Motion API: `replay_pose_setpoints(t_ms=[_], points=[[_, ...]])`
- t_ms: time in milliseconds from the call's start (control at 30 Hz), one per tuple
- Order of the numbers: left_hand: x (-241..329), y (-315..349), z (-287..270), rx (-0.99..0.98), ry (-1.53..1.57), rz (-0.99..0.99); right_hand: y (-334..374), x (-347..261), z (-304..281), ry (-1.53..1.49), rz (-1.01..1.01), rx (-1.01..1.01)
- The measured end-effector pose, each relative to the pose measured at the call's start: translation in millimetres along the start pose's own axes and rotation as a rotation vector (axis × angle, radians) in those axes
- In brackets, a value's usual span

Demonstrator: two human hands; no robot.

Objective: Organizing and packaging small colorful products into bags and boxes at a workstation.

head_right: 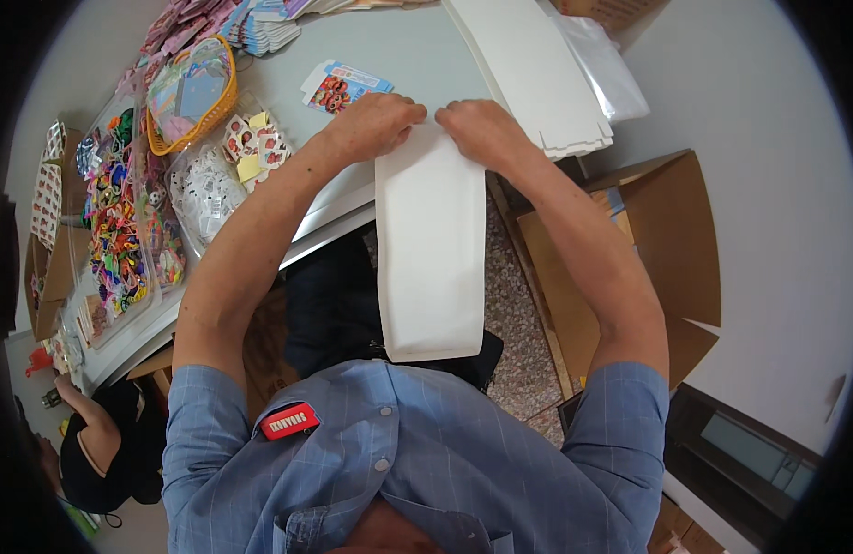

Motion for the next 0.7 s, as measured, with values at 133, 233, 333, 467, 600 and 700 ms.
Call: replay_pose_setpoints(t_ms=[133, 233, 333, 467, 600, 700], points=[[0.7, 1.2, 1.3, 0.06, 0.009, 0.013, 2.8, 1.7, -7.3, -0.056, 0.008, 0.028], [0.0, -0.1, 0.3, 0.029, 0.008, -0.02, 1.6, 0.8, -8.0, 0.012, 0.071, 0.011], [-0.3, 3.3, -2.5, 0.051, 0.067, -0.043, 9.7, 2.9, -3.3, -0.048, 0.094, 0.094], [-7.4, 20.9, -36.6, 0.2, 0.244, -0.025, 54.6, -9.1, -22.5, -0.594, 0.271, 0.297], [-29.0, 29.3, -84.3, 0.392, 0.487, -0.057, 110.4, -32.0, -28.9, -1.165, 0.321, 0.286], [-38.5, 13.6, -106.1, 0.441, 0.636, -0.112, 126.5, -11.8, -29.1, -1.122, 0.351, 0.393]])
Point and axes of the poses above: each hand's wrist, its own y-axis away from the middle knuckle, its own z-axis out of the palm, x = y × z, the point moved 4 cm from there along -y, towards the middle knuckle, and after that the axes turned 12 degrees about -x, right-handed, at the moved point
